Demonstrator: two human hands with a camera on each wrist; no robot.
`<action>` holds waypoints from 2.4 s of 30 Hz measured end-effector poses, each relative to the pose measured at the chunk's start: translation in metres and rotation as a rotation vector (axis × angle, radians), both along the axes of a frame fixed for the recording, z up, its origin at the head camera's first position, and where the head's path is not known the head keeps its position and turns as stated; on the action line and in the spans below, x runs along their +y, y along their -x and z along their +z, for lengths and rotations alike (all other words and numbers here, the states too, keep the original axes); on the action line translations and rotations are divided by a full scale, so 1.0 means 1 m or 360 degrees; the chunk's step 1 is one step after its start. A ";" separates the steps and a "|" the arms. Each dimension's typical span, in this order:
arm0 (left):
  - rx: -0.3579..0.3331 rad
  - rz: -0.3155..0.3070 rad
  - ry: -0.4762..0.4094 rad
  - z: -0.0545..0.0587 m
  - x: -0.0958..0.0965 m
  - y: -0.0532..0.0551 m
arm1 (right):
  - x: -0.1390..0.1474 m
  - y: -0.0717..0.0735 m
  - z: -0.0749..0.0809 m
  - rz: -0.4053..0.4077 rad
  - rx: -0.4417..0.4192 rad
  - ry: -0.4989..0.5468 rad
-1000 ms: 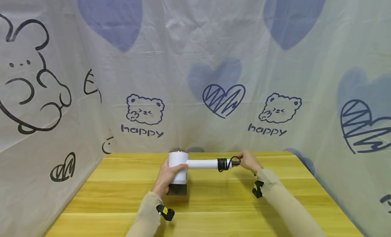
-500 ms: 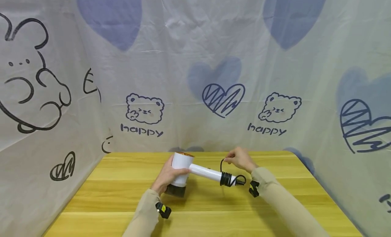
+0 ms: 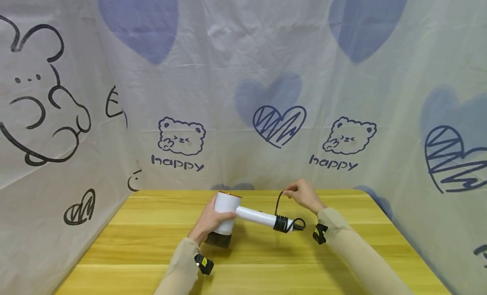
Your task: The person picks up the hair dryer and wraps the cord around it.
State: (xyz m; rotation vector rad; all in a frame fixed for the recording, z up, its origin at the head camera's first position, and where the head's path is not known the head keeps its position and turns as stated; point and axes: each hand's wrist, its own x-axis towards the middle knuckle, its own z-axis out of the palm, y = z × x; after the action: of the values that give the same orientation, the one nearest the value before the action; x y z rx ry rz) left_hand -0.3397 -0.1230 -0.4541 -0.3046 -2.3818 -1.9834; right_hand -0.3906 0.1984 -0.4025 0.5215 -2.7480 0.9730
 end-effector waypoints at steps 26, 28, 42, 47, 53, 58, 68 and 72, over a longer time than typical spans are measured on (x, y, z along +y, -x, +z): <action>0.0124 0.0508 0.0326 -0.004 0.011 -0.003 | -0.025 -0.027 0.028 -0.0197 0.0133 -0.0013; 0.0129 0.0538 0.0336 -0.002 0.012 -0.002 | -0.027 -0.029 0.030 -0.0194 0.0147 -0.0008; 0.0153 0.0786 0.0338 0.006 0.013 -0.003 | -0.038 -0.043 0.028 -0.0155 0.0088 -0.0039; 0.0142 0.0811 0.0340 0.005 0.013 -0.006 | -0.043 -0.048 0.021 -0.0149 0.0116 -0.0025; 0.0108 0.0877 0.0335 0.005 0.013 -0.007 | -0.048 -0.055 0.009 -0.0149 0.0198 -0.0053; 0.0096 0.0908 0.0269 0.005 0.014 -0.006 | -0.049 -0.060 -0.002 -0.0117 0.0258 -0.0102; -0.0040 0.0861 -0.0036 0.003 0.017 -0.001 | -0.034 -0.064 -0.024 0.0250 0.0019 0.0020; -0.0089 0.0841 -0.0132 0.001 0.016 0.001 | -0.026 -0.060 -0.031 0.0413 -0.0183 0.0147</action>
State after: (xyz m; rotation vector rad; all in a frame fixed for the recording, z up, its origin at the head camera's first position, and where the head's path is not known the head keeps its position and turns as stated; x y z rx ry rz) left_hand -0.3406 -0.1067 -0.4528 0.3528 -2.1034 -1.8385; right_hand -0.3307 0.1722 -0.4339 0.8475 -2.7657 1.2170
